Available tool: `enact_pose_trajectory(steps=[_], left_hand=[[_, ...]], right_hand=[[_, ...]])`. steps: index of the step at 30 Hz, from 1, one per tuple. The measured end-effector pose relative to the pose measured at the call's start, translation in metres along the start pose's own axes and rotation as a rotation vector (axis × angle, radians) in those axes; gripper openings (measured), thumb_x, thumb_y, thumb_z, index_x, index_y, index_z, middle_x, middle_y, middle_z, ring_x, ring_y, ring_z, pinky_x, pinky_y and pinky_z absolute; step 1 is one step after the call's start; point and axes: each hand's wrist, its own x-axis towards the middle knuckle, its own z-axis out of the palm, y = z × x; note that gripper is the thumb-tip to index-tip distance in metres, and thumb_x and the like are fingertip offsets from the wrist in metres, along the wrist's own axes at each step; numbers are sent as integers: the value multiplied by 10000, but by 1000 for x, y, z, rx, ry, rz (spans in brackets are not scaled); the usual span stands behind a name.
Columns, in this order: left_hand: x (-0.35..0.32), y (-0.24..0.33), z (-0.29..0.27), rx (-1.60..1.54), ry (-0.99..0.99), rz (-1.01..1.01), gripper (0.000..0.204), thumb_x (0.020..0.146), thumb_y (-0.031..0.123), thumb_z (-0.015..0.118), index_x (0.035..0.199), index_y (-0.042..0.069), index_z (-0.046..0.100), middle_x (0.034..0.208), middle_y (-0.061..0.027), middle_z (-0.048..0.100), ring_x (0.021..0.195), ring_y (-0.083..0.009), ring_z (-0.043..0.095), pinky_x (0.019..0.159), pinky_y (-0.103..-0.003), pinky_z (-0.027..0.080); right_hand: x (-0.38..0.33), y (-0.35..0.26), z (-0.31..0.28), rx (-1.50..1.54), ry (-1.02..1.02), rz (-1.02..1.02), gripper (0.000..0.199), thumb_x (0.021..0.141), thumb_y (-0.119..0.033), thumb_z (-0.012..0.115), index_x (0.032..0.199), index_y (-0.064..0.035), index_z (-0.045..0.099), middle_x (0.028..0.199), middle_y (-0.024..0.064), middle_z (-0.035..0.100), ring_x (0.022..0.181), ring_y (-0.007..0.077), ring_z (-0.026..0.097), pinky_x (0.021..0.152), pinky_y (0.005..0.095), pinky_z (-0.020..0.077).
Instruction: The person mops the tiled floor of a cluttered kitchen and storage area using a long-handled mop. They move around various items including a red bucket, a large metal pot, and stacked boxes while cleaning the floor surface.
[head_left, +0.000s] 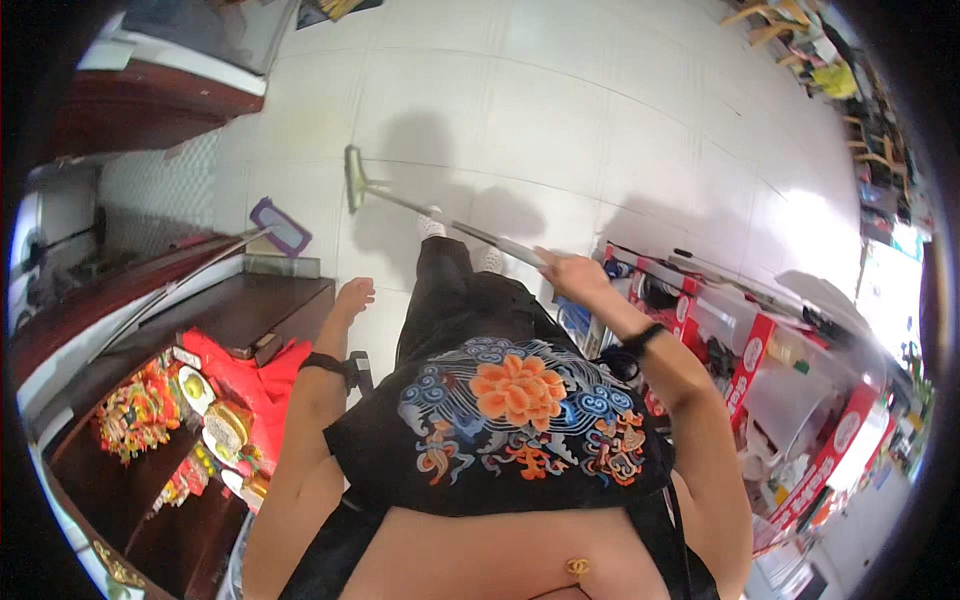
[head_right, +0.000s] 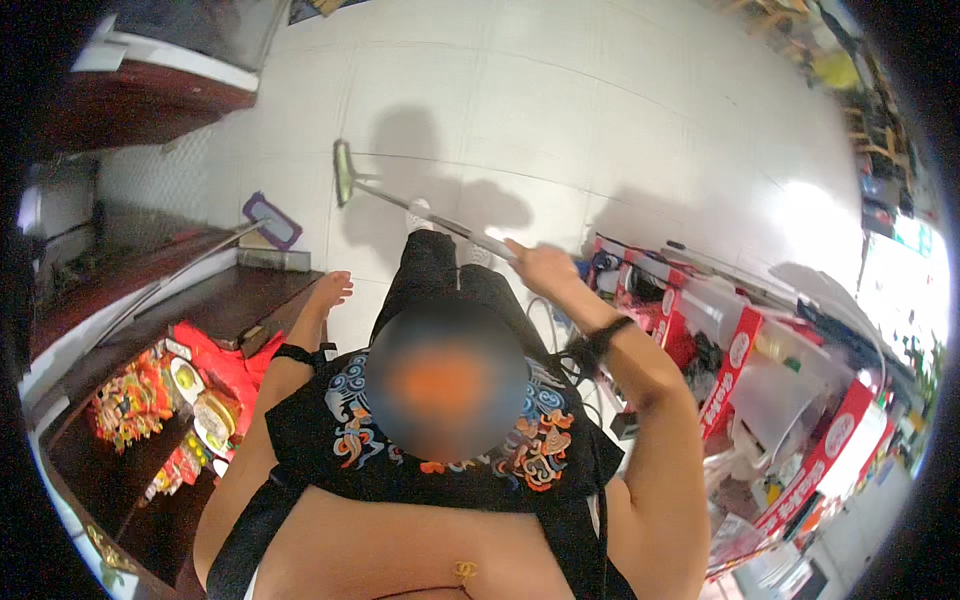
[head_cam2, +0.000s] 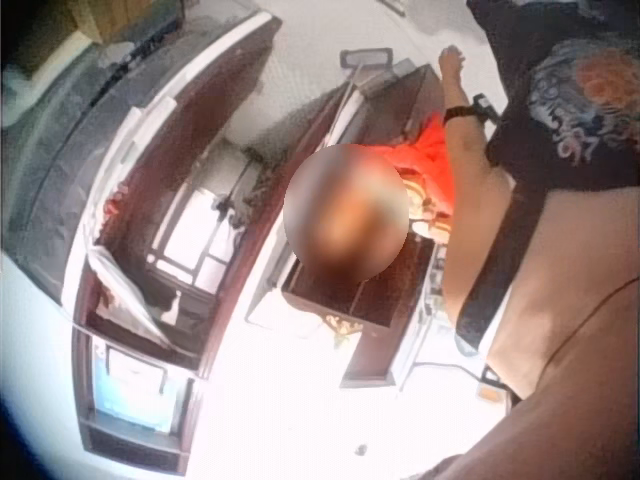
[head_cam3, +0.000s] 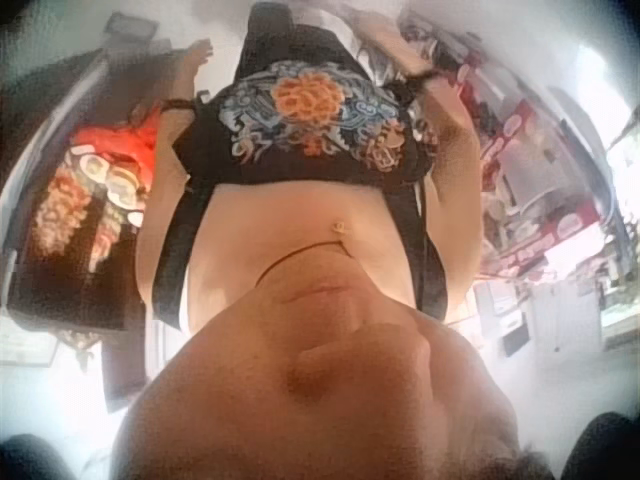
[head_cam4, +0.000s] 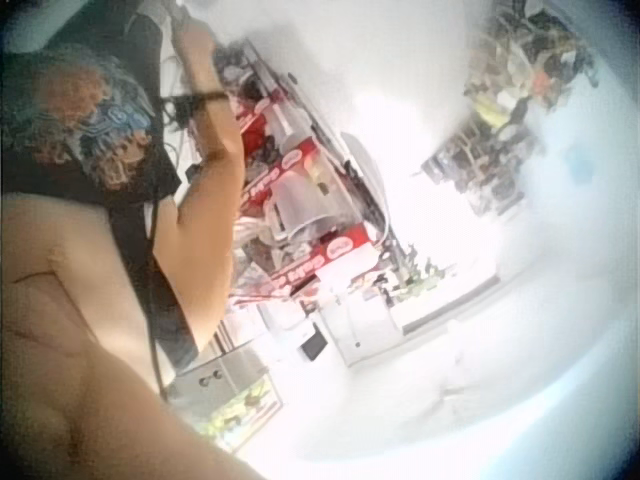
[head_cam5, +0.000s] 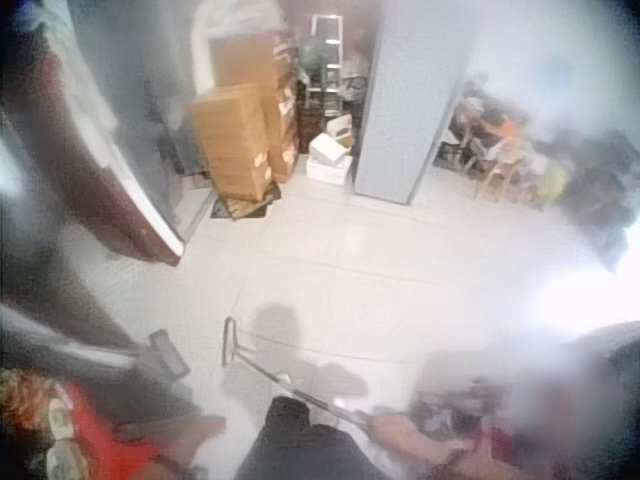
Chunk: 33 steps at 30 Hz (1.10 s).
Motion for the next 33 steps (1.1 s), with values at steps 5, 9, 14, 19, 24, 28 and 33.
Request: enact_pose_trajectory(steps=[5,9,14,19,24,28,33], left_hand=[[-10,-8,-51,-12,23,-80,375,866,326,530,1166,102,538,1006,-68,611,844,-179,581,692,-333,420],[-8,15,-78,21,50,-71,396,883,344,520,1195,100,528,1063,-77,607,898,-195,581,745,-359,436],[36,33,-104,-51,104,-45,278,840,257,553,1054,84,595,846,-18,612,682,-103,579,502,-220,393],[79,86,-118,-51,75,-26,303,846,264,555,1074,67,588,835,-28,617,666,-101,581,495,-220,393],[115,124,-123,-49,20,65,342,853,281,563,1119,66,571,846,-39,628,678,-110,598,497,-220,397],[126,144,-119,-78,6,49,334,857,278,561,1125,79,566,863,-45,638,687,-118,610,488,-230,402],[132,124,-119,-52,-17,-40,340,865,315,568,1124,95,564,923,-70,637,744,-146,620,489,-264,417]], right_hand=[[117,-52,1,-73,-52,-85,444,913,-388,417,1341,-273,394,926,154,647,858,331,626,737,451,499],[117,-2,9,-59,-78,14,445,910,-394,410,1338,-270,398,1001,166,635,909,339,615,763,460,487],[-4,114,26,100,1,261,485,865,-405,466,1324,-260,419,1003,198,625,906,370,604,768,443,474],[-110,151,-6,8,74,464,447,866,-405,457,1273,-224,487,970,205,632,917,388,601,791,471,466],[-115,114,-61,-2,83,797,444,867,-419,449,1250,-202,508,977,226,622,926,417,585,804,497,462],[-113,82,-98,-25,142,756,459,857,-437,469,1262,-222,495,934,239,625,891,422,594,779,505,469],[-56,62,-118,79,78,531,471,865,-433,480,1297,-250,444,885,221,631,851,415,600,734,505,473]])
